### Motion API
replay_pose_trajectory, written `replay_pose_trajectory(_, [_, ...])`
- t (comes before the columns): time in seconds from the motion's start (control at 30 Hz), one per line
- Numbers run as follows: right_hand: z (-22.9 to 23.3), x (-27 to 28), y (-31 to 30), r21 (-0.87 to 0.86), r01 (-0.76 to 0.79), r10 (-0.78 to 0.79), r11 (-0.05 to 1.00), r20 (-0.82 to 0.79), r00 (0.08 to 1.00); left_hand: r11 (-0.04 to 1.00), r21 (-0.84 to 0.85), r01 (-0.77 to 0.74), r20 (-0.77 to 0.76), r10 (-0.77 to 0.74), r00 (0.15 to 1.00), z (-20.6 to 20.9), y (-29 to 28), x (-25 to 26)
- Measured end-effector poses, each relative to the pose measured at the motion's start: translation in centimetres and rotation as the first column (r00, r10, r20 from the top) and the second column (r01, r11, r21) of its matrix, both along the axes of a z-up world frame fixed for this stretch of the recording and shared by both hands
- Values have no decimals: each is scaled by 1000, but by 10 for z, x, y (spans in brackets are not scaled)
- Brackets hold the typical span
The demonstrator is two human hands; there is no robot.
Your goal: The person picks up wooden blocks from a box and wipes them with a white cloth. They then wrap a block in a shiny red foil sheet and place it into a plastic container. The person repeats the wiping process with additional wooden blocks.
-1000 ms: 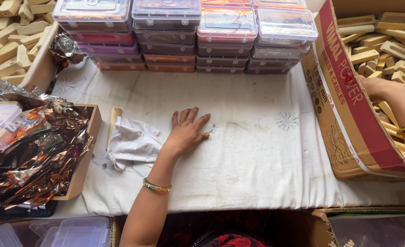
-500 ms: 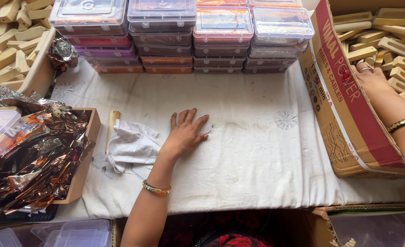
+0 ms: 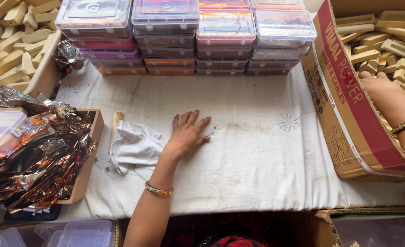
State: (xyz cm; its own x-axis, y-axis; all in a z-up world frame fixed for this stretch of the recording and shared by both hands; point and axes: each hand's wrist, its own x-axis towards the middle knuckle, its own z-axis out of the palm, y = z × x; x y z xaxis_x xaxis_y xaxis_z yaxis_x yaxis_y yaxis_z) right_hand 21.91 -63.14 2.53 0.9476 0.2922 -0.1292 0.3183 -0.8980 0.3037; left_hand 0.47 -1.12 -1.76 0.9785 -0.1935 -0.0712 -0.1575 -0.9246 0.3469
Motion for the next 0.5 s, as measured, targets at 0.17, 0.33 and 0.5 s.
replay_pose_trajectory(0.17, [81,-14,90,-14,499,-489,866,-222,843,1000,-9,9,17,-9,1000,-3,0,-1])
replay_pose_trajectory(0.33, [70,47,12,60,448,-397,892,-370,840,1000,-2,3,21,-3,1000,-1,0,-1])
replay_pose_trajectory(0.5, [34,89,-27,386,297,-152,874,-363,919,1000,7,9,28,-9,1000,0,-1,-1])
